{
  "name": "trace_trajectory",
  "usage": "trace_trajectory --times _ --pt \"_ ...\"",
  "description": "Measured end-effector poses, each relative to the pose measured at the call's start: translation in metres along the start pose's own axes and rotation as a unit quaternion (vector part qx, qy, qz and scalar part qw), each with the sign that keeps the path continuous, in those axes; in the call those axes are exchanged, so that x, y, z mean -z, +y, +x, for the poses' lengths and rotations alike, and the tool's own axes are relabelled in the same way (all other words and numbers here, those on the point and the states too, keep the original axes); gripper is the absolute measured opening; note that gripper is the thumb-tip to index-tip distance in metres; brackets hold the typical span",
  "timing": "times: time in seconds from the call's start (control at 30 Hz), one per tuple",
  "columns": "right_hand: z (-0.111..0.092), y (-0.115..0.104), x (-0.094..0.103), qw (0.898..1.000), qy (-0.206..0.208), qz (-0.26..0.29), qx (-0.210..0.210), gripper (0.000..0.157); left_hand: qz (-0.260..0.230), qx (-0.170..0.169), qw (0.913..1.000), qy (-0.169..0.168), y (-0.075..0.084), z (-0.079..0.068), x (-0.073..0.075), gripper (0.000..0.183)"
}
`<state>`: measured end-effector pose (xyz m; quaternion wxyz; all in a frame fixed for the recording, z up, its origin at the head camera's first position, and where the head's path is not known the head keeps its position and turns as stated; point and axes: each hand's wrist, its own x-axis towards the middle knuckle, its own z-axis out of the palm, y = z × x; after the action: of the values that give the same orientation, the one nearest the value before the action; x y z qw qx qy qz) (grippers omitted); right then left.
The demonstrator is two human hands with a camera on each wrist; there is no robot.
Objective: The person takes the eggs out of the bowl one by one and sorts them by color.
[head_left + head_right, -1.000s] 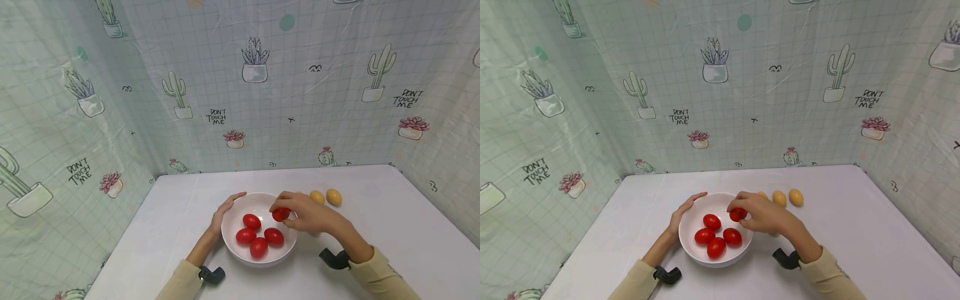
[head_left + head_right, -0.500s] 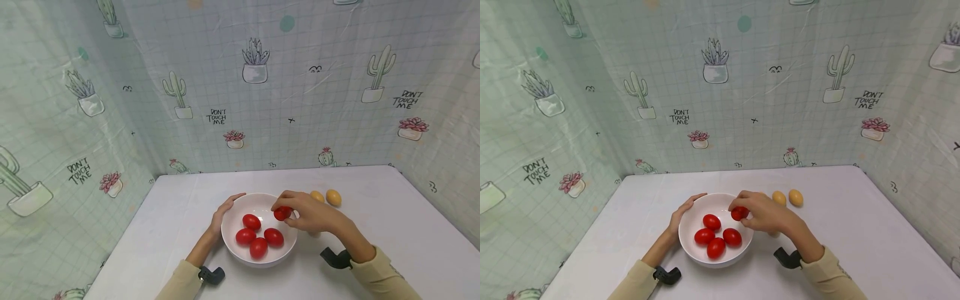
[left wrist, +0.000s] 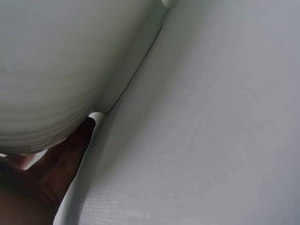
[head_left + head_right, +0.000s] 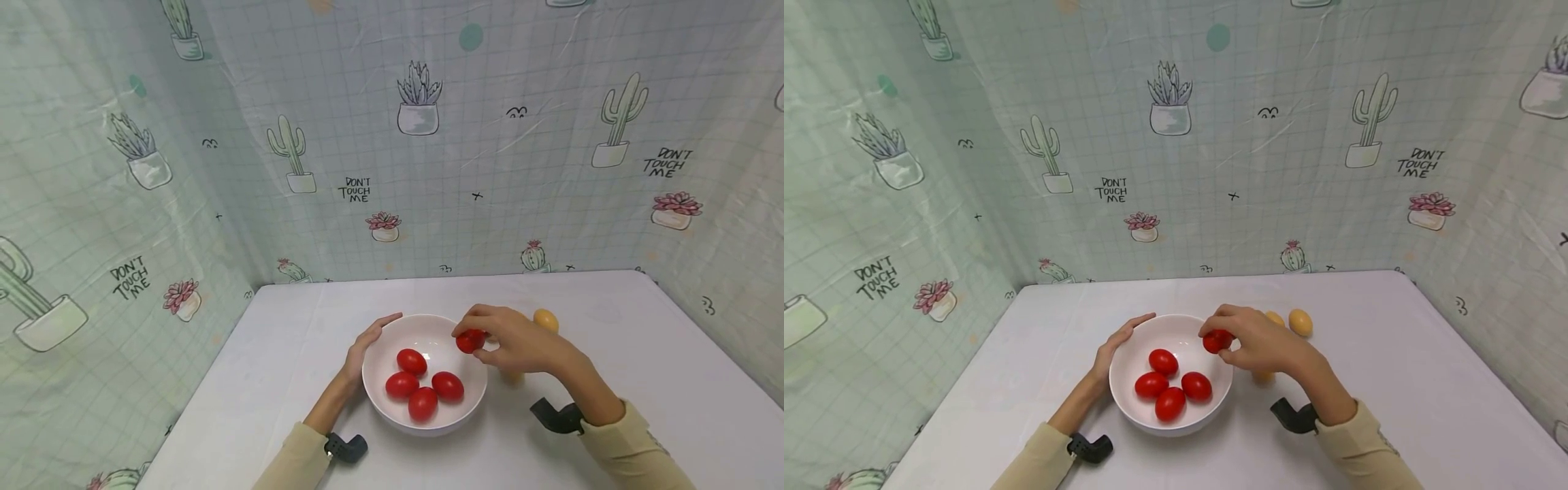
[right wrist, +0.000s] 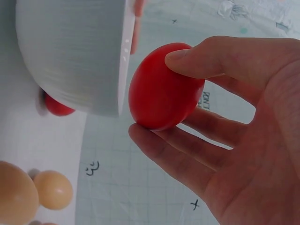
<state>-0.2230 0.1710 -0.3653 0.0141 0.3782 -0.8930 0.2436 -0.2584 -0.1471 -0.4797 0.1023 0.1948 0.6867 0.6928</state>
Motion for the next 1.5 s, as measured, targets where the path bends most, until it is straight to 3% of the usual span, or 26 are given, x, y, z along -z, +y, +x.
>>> trace_trajectory --times 0.37,0.5,0.63,1.03,1.5 --pt "-0.015 0.025 0.024 0.999 0.03 0.018 -0.028 0.035 0.014 -0.001 0.9999 -0.001 0.002 0.002 -0.002 0.055" --pt "-0.021 0.038 0.03 0.998 0.023 0.04 -0.038 0.034 0.018 0.004 0.9998 0.007 0.002 0.002 -0.003 0.055" --pt "-0.026 0.051 0.035 0.995 0.0 0.057 -0.076 0.032 0.015 0.008 0.9997 0.015 0.002 0.001 -0.004 0.054" --pt "-0.042 0.075 0.05 0.986 -0.021 0.051 -0.159 0.037 0.015 0.004 0.9998 0.015 0.0 0.001 -0.001 0.056" --pt "-0.064 0.096 0.07 0.98 0.009 0.04 -0.194 0.04 -0.007 0.007 0.9999 0.008 0.001 0.002 0.0 0.056"
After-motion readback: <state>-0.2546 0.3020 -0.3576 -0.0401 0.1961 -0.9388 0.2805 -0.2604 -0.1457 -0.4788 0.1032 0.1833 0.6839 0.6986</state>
